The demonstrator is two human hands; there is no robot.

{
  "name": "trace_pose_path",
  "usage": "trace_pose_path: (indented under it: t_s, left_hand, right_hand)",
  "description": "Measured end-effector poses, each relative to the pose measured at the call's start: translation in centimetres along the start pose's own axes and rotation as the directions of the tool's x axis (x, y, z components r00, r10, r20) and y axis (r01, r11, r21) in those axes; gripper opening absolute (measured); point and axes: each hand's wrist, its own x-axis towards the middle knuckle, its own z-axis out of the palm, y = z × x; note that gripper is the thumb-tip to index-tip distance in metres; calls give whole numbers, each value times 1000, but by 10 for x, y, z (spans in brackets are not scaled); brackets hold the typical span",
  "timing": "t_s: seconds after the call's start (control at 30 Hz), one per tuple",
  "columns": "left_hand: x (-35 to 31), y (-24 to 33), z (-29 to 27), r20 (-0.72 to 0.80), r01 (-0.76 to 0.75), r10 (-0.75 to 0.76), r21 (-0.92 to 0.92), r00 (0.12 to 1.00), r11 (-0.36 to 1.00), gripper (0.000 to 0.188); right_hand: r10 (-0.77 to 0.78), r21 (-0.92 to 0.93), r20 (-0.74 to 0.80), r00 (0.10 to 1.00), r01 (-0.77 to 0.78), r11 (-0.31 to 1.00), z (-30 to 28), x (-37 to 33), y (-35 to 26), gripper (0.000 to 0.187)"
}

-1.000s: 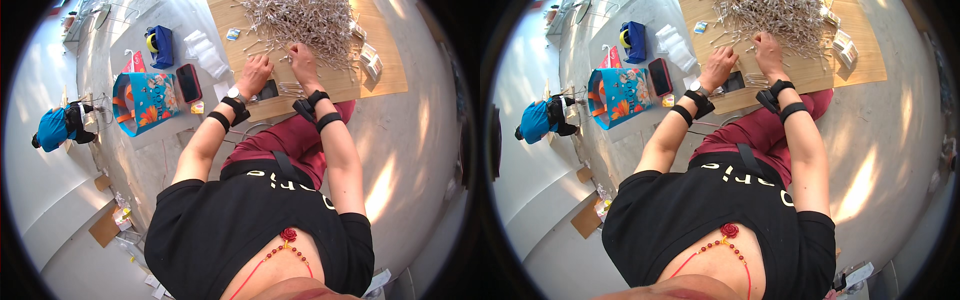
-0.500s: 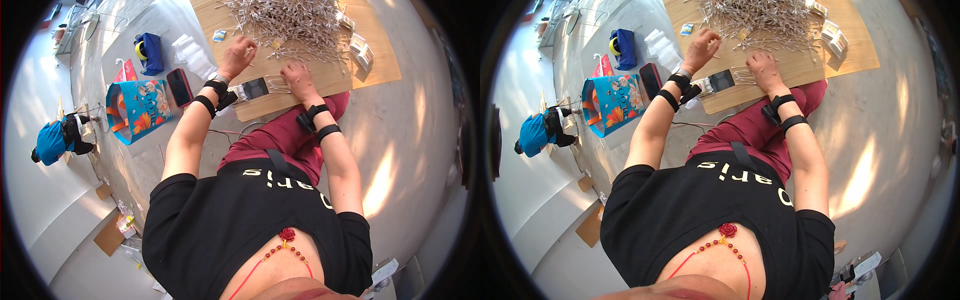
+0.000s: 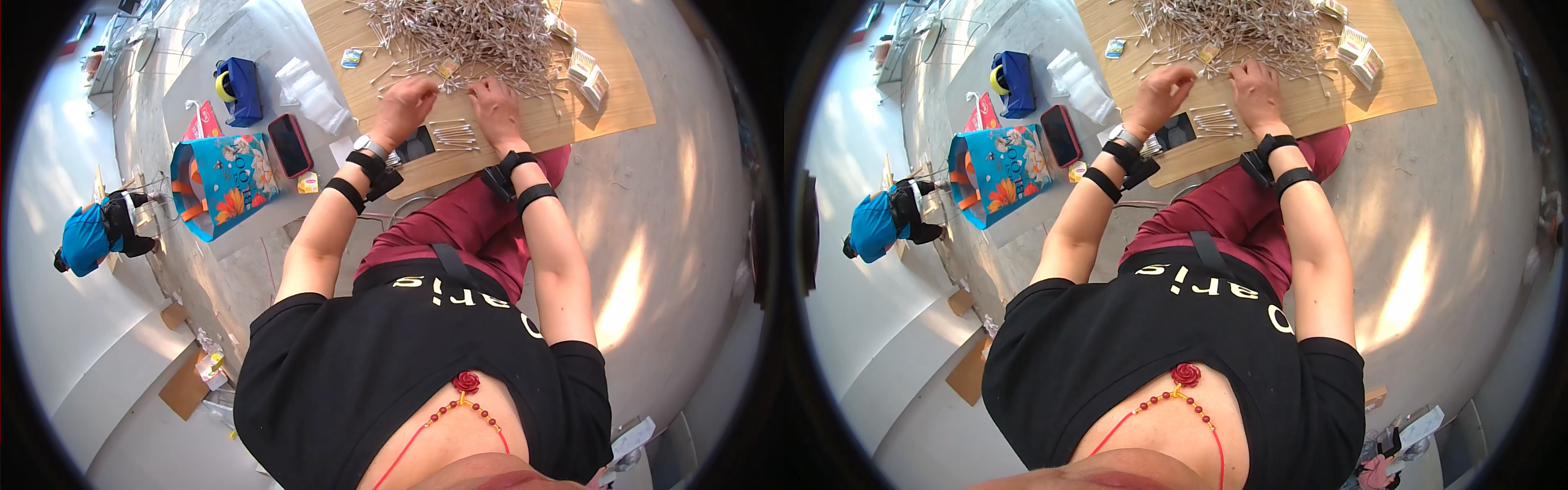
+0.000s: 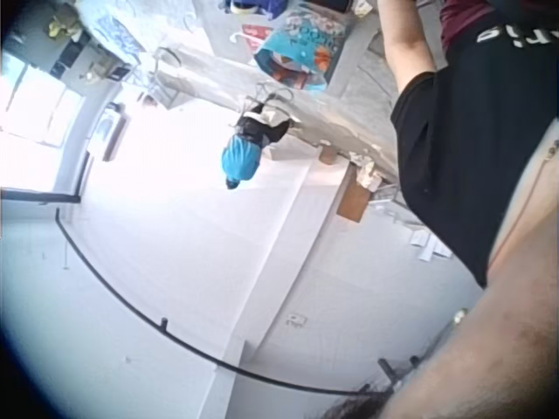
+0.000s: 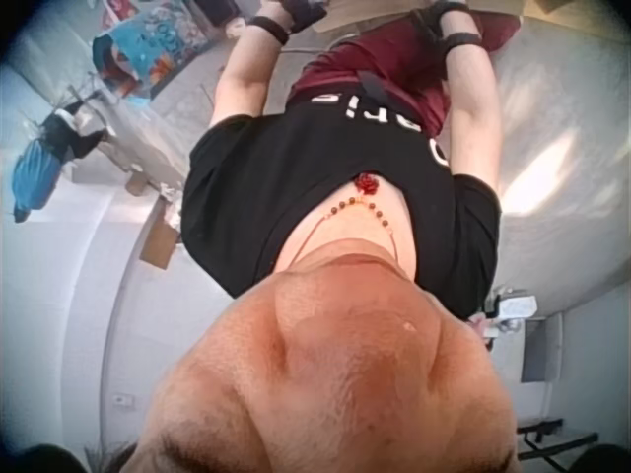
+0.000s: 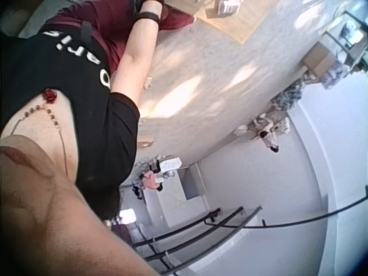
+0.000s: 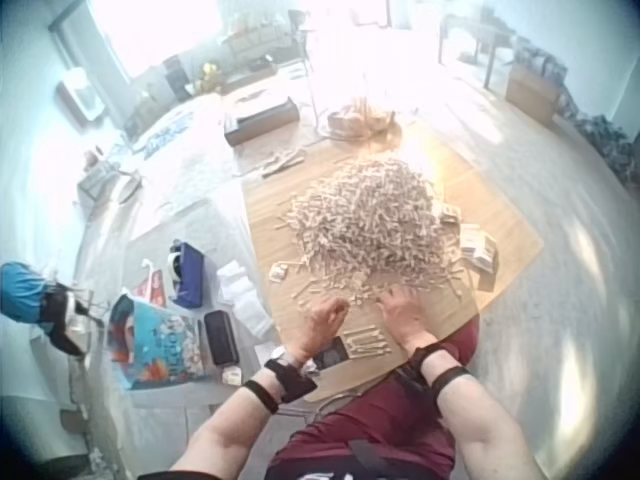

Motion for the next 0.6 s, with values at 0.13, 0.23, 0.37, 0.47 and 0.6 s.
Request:
trace_pose_path:
  t_s: [0.13, 0.23, 0.37, 0.47, 0.6]
  left_hand:
    - [-9, 6, 14, 148, -125, 101, 168, 984, 978, 12]
    - [-11, 9, 16, 247, -109, 72, 139, 966, 984, 13]
    - [-1, 2, 22, 174, 74, -93, 116, 980, 991, 14]
    - [20, -10, 25, -22, -11, 18, 310, 1000, 951, 15]
    - [41, -25, 31, 16, -132, 138, 417, 990, 899, 12]
  right_hand:
    - [3, -38, 70, 998, -1, 999, 7, 8, 0, 11]
    - [22, -40, 70, 997, -19, 999, 9, 11, 0, 11]
    - [23, -50, 51, 998, -20, 999, 12, 14, 2, 13]
    - [32, -84, 104, 994, -23, 996, 13, 16, 1, 12]
    - [7, -120, 110, 994, 6, 993, 20, 15, 7, 10]
